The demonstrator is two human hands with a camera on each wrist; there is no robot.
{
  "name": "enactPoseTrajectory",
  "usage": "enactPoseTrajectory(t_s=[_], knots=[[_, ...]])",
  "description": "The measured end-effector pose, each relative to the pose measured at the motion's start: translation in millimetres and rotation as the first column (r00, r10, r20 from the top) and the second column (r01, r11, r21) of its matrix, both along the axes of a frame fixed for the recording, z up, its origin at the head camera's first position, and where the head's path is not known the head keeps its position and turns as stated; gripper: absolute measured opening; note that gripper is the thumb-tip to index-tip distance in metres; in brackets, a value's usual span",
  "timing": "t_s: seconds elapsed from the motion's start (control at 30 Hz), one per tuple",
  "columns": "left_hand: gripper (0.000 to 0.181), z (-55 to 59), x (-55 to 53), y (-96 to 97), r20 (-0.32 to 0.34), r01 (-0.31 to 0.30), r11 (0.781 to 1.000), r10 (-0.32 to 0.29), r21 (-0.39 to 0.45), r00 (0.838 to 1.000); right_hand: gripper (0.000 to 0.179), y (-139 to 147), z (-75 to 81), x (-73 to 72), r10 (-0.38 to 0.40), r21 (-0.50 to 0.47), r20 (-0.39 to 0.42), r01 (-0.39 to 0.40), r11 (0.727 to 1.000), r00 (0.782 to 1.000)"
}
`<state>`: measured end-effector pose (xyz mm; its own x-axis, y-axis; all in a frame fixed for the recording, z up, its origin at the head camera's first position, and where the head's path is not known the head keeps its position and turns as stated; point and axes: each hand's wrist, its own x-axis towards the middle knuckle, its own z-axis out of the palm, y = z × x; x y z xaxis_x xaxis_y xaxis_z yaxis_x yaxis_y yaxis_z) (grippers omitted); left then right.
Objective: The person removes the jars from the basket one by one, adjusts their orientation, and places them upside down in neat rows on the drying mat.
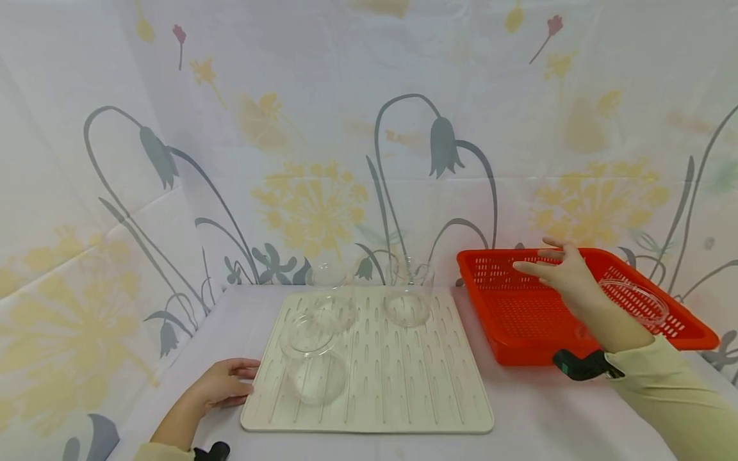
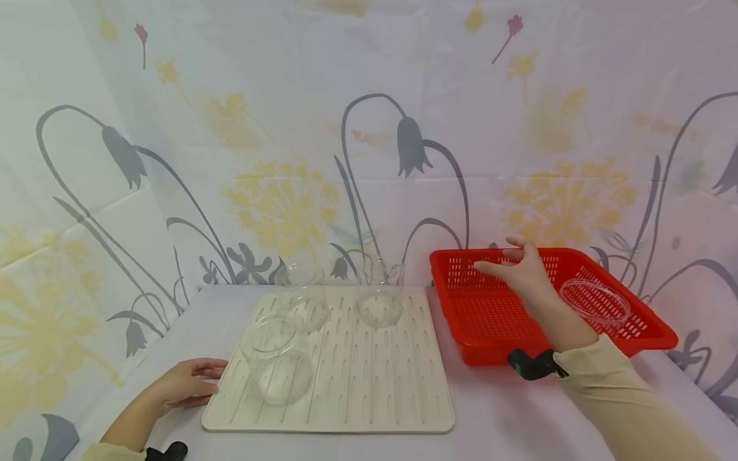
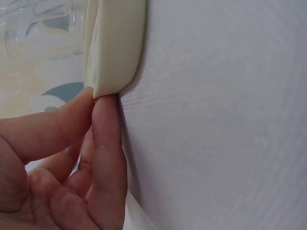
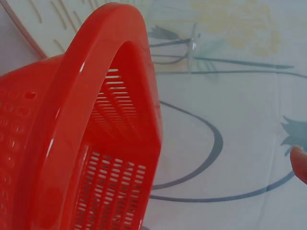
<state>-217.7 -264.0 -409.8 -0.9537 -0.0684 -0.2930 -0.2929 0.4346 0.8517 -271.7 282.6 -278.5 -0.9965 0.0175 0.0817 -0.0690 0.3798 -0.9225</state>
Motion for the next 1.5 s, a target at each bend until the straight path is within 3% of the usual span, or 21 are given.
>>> enactPoseTrajectory(t_s=[0.43,0.9,1.07,1.2,1.4,1.5], knots=[[0.051,1.1,0.6,-0.4,-0.003,0.005,1.000,-0.005,0.009,1.000,0.091,32,-0.8,-4.8,-0.026,0.003,-0.003,0.026,1.000,1.000],[0.050,0.3,1.9,-0.7,-0.010,0.011,0.999,-0.010,0.034,1.000,0.094,68,-1.2,-2.8,-0.107,-0.165,0.128,0.127,0.978,0.986],[0.051,1.0,2.5,-0.4,-0.008,0.010,0.999,-0.009,0.037,1.000,0.092,83,-6.9,-5.6,-0.144,-0.150,0.086,0.156,0.976,0.986],[0.051,1.6,2.5,-0.7,-0.014,0.004,1.000,-0.003,0.029,1.000,0.092,92,-9.2,-6.8,-0.223,-0.089,0.064,0.228,0.970,0.973],[0.050,1.6,3.1,-0.7,-0.019,0.003,1.000,-0.002,0.028,1.000,0.096,116,-16.0,-10.7,-0.303,-0.046,0.092,0.308,0.950,0.949],[0.050,2.1,3.6,-0.5,-0.016,0.011,1.000,-0.010,0.027,1.000,0.099,130,-23.5,-15.4,-0.380,-0.052,0.087,0.385,0.922,0.921]])
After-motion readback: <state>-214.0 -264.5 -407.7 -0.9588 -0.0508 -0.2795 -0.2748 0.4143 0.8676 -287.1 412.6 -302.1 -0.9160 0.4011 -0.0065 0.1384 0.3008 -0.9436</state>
